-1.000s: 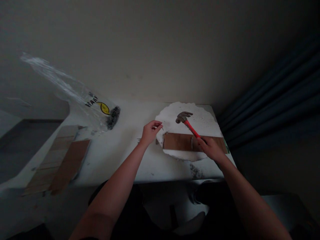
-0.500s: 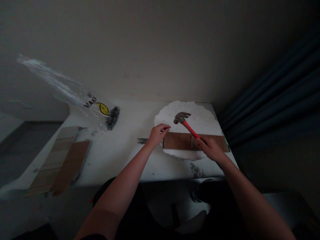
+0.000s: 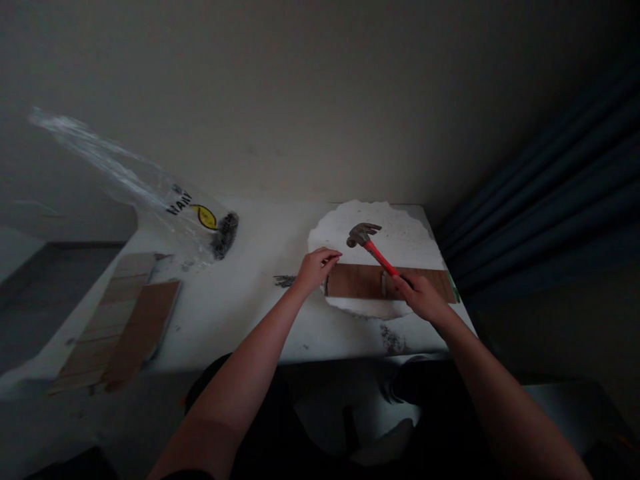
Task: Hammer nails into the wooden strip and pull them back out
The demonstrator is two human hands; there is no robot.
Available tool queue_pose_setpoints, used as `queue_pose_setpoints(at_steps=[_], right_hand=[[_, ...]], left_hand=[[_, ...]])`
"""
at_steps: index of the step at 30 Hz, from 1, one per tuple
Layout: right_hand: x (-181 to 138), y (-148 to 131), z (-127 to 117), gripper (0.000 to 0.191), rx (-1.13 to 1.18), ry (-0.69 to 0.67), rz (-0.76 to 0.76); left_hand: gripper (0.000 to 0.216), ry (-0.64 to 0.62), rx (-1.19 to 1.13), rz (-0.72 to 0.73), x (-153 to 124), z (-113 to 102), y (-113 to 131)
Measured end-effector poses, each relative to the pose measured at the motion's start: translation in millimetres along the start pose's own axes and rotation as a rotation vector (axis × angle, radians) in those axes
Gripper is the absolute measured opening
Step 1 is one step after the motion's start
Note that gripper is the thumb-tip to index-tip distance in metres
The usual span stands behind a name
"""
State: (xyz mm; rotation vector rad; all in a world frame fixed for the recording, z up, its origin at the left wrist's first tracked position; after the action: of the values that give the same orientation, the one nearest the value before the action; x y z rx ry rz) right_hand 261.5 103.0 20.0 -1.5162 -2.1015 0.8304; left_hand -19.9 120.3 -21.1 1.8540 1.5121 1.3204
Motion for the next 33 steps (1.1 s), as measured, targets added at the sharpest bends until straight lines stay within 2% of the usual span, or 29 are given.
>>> queue_pose_setpoints(at_steps=[6,33], right_hand=[[-0.3,-2.2,-0.2,0.051,0.015,0.001,-0.008],[-1.6,-9.3,-0.8,0.051,0.0,-0.024,-0.003]], left_hand=[[0.015,-0.005,-0.065,-0.094,-1.4,2.8,-5.8],[0.011,-0.007,-0.093,-0.112,-0.9,2.4,-8.3]])
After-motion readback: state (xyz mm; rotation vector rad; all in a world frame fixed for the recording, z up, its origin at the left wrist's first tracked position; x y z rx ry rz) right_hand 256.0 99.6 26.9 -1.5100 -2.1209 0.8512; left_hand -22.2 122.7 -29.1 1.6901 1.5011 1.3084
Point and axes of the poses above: each hand's wrist, its own x-axis towards the middle knuckle, its own z-axis out of the palm, y = z × x, the point moved 4 cm from there along x, towards the middle knuckle, and after that the axes turned 5 degrees about y, right-handed, at the moved point
